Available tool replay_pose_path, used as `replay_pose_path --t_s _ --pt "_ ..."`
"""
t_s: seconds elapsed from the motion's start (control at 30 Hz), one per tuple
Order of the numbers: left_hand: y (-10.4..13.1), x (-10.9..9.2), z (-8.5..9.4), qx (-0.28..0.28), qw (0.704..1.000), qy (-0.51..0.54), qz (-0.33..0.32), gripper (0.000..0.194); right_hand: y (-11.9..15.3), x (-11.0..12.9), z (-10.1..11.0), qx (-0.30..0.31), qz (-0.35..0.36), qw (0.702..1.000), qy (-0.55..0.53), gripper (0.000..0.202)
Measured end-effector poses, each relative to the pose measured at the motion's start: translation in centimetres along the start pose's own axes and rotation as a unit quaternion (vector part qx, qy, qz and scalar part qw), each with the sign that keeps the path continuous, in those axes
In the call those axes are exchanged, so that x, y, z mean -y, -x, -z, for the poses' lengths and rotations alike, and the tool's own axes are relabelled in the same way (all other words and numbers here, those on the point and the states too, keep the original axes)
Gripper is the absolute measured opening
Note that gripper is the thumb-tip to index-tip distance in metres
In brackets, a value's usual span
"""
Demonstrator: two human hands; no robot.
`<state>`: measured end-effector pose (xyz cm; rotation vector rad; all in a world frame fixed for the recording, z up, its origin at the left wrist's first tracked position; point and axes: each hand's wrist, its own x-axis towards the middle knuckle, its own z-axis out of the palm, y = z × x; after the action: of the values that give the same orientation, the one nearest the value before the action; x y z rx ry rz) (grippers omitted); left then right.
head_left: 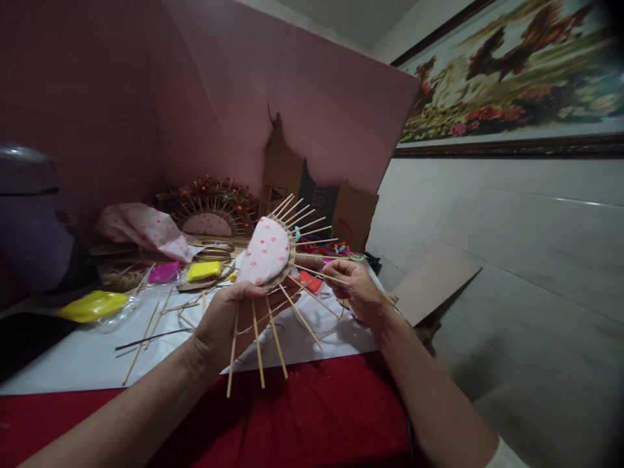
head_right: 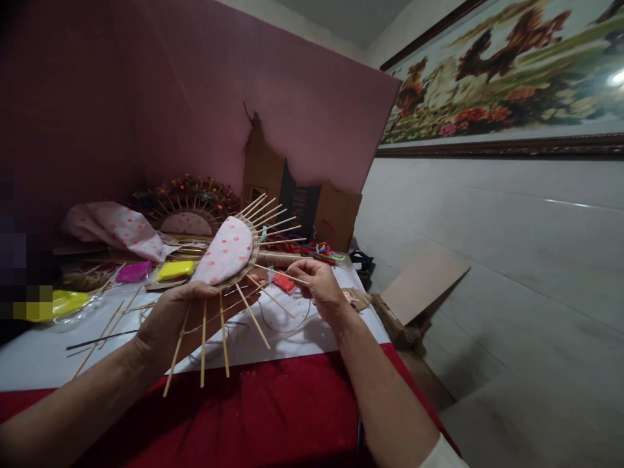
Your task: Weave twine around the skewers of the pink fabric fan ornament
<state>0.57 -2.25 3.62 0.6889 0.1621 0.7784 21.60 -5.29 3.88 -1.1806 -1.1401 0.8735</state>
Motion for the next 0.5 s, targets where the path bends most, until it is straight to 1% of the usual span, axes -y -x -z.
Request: replay_pose_path --t_s 0.03,0.1,0.23,0.37,0.43,0.5 --pt "0.06 -0.04 -0.04 0.0 1.0 0.001 0.001 0.048 0.0 0.08 0.16 0.01 -0.003 1.0 -0.008 0.03" --pt "0.11 -0.07 -0.02 -0.002 1.0 0.001 0.0 0.051 -0.05 0.13 0.5 0.012 -0.007 1.0 -0.016 0.03" --pt "-0.14 0.0 0.33 -0.01 1.0 -0.005 -0.01 0.052 -0.12 -0.04 0.89 -0.022 -0.005 1.0 -0.015 0.032" --pt "-0.52 0.05 0.62 -0.029 0.999 -0.023 -0.018 0.05 -0.15 -0.29 0.66 -0.038 0.006 0.999 -0.007 0.032" --pt "-0.62 0.02 0.6 -0.044 0.998 -0.034 -0.024 0.049 -0.18 -0.46 0.42 -0.061 0.042 0.997 0.021 0.031" --pt "-0.67 0.02 0.52 -0.057 0.997 -0.045 -0.029 0.049 -0.13 -0.62 0.15 -0.105 0.112 0.985 0.074 0.027"
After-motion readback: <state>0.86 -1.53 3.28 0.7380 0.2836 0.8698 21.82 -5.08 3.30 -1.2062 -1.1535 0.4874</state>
